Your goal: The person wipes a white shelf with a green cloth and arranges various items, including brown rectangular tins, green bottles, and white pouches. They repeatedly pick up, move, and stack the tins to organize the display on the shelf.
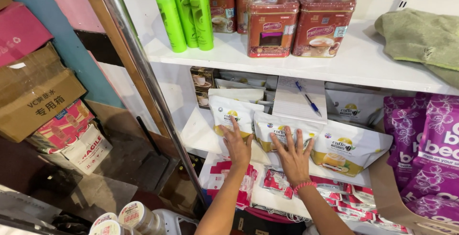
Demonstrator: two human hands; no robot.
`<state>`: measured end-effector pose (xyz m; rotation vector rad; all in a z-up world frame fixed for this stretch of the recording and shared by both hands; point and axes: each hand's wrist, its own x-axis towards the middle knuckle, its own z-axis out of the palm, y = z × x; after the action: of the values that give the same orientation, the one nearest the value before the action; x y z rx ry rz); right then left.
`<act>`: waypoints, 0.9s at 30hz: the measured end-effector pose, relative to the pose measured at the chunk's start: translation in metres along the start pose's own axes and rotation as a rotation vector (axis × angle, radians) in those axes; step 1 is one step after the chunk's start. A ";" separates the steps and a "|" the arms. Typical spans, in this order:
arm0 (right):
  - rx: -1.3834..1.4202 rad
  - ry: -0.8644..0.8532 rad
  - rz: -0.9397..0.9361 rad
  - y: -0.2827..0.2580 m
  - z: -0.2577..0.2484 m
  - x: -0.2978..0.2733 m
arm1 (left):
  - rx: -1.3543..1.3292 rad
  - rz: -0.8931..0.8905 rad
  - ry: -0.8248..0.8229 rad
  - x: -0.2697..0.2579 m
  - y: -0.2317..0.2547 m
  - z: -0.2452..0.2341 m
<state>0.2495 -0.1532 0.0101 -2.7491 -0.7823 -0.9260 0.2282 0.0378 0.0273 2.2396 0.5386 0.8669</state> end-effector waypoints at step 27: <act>0.110 0.193 -0.123 -0.039 -0.066 -0.005 | -0.040 0.267 0.076 -0.041 0.070 -0.084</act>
<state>0.1914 -0.1411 0.0580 -2.4961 -0.9447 -1.1161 0.1494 0.0021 0.1054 2.2812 0.2562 1.0907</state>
